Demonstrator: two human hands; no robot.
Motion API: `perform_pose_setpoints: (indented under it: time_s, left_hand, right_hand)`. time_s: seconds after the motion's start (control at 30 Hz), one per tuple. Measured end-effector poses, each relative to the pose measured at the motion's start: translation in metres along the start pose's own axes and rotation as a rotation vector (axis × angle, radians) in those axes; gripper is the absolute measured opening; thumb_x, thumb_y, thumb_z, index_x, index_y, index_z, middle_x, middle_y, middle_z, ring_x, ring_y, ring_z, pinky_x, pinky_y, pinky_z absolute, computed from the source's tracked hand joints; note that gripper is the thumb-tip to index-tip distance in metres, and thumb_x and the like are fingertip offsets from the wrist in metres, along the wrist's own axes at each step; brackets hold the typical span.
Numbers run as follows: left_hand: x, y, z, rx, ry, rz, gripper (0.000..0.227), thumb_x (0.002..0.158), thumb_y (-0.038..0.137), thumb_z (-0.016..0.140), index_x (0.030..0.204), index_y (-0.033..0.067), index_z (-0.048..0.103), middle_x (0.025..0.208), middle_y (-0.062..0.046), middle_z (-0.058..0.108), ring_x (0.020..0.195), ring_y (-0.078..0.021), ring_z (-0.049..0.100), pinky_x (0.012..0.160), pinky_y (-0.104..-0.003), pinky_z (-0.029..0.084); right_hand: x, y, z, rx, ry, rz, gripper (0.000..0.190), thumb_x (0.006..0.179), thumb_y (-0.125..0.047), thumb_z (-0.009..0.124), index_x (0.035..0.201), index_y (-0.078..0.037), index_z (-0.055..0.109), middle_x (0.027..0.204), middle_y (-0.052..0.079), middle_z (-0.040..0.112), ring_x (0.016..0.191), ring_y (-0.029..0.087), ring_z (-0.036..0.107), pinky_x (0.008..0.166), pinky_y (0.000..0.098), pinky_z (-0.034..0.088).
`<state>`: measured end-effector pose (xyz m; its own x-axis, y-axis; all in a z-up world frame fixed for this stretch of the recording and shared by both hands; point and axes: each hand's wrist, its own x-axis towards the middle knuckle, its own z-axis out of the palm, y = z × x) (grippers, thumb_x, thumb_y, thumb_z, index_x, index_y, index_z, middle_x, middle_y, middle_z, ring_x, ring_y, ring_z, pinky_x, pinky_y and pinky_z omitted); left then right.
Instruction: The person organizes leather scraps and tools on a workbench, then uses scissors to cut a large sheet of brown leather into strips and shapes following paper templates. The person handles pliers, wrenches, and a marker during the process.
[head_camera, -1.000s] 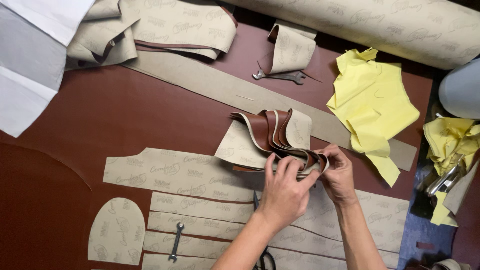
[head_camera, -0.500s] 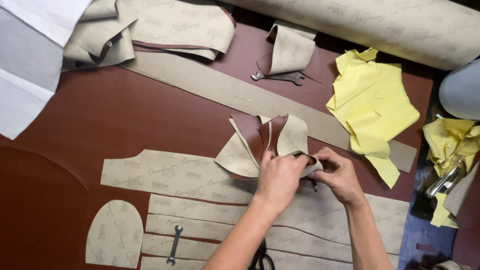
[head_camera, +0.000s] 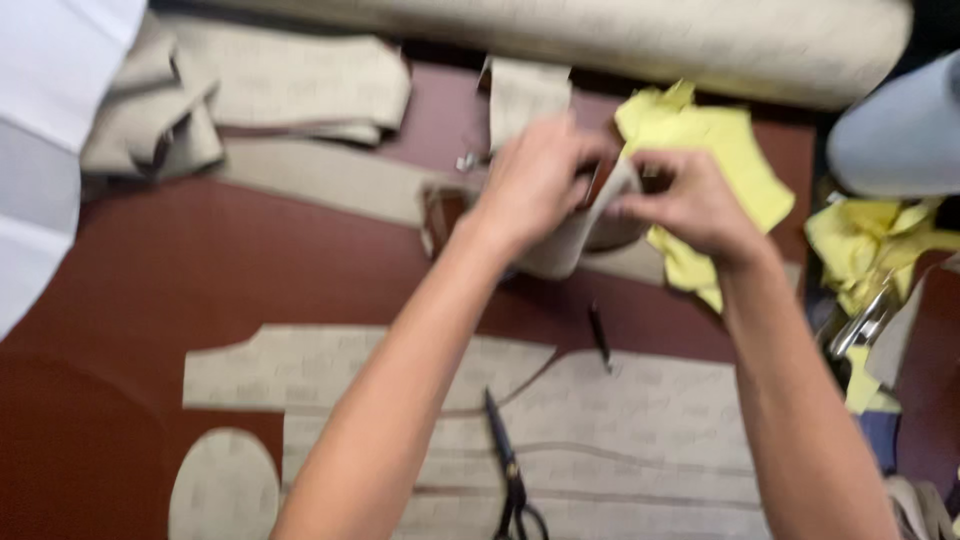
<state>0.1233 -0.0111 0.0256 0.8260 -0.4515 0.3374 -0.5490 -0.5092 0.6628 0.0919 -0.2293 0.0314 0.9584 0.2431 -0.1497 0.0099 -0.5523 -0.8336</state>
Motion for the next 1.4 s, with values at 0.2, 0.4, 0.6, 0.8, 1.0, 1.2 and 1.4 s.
perform_pose_setpoints:
  time_s: [0.2, 0.4, 0.6, 0.8, 1.0, 1.2, 1.4]
  left_hand:
    - [0.014, -0.016, 0.022, -0.051, 0.133, -0.19, 0.021, 0.067, 0.027, 0.082, 0.083, 0.0194, 0.072, 0.096, -0.004, 0.059, 0.103, -0.0261, 0.062, 0.084, -0.042, 0.052]
    - [-0.011, -0.016, -0.016, -0.438, 0.404, -0.436, 0.019, 0.088, 0.025, 0.074, 0.085, 0.0105, 0.062, 0.077, 0.0, 0.068, 0.075, -0.0131, 0.063, 0.074, -0.031, 0.055]
    - [-0.206, 0.044, -0.049, -0.588, 0.526, -0.659, 0.022, 0.095, 0.012, 0.076, 0.083, 0.0042, 0.059, 0.079, 0.002, 0.061, 0.076, -0.0055, 0.053, 0.07, -0.025, 0.049]
    - [-0.417, 0.158, -0.01, -0.978, 0.176, -1.038, 0.025, 0.092, 0.006, 0.078, 0.116, -0.0009, 0.074, 0.085, 0.003, 0.066, 0.078, -0.0037, 0.059, 0.071, -0.022, 0.05]
    - [-0.525, 0.151, -0.016, -0.731, 0.183, -0.954, 0.013, 0.093, 0.011, 0.076, 0.104, 0.0038, 0.073, 0.089, -0.004, 0.073, 0.082, -0.01, 0.069, 0.075, -0.026, 0.055]
    - [-0.55, 0.172, -0.073, -0.514, 0.286, -0.984, 0.014, 0.09, 0.015, 0.078, 0.095, 0.0024, 0.074, 0.091, -0.009, 0.067, 0.082, -0.0183, 0.067, 0.067, -0.031, 0.052]
    - [-0.574, 0.198, -0.096, -0.44, 0.448, -1.027, 0.021, 0.092, 0.012, 0.069, 0.112, 0.0051, 0.07, 0.091, -0.01, 0.067, 0.08, -0.0189, 0.065, 0.073, -0.032, 0.054]
  right_hand:
    - [0.034, 0.054, 0.004, -0.057, -0.022, -0.107, 0.037, 0.083, -0.013, 0.084, 0.115, 0.002, 0.07, 0.101, 0.007, 0.064, 0.089, 0.013, 0.065, 0.077, 0.0318, 0.057]
    - [0.035, 0.139, 0.013, -0.445, 0.08, -0.085, 0.063, 0.081, -0.014, 0.085, 0.136, 0.008, 0.063, 0.124, 0.025, 0.06, 0.106, 0.034, 0.065, 0.084, 0.0426, 0.056]
    - [-0.092, 0.116, 0.056, -0.02, 0.352, 0.275, 0.032, 0.11, -0.017, 0.068, 0.129, 0.007, 0.057, 0.116, 0.018, 0.062, 0.097, 0.03, 0.06, 0.077, 0.0443, 0.05]
    - [-0.26, 0.009, 0.217, 0.31, -0.334, 0.122, 0.048, 0.09, -0.017, 0.065, 0.136, -0.007, 0.057, 0.111, 0.01, 0.063, 0.105, 0.019, 0.061, 0.09, 0.0313, 0.052]
    - [-0.336, -0.069, 0.343, 1.171, -0.344, 1.069, 0.045, 0.113, -0.012, 0.035, 0.148, 0.014, 0.043, 0.115, 0.029, 0.068, 0.098, 0.034, 0.067, 0.085, 0.0376, 0.052]
    - [-0.376, -0.049, 0.376, 0.725, -0.672, 0.623, 0.052, 0.097, -0.021, 0.062, 0.148, -0.009, 0.057, 0.084, 0.011, 0.068, 0.067, 0.014, 0.062, 0.056, 0.0253, 0.048]
    - [-0.385, -0.017, 0.37, 0.517, -0.636, 0.454, 0.03, 0.103, -0.022, 0.058, 0.125, -0.002, 0.066, 0.081, 0.011, 0.068, 0.071, 0.018, 0.064, 0.062, 0.0296, 0.05]
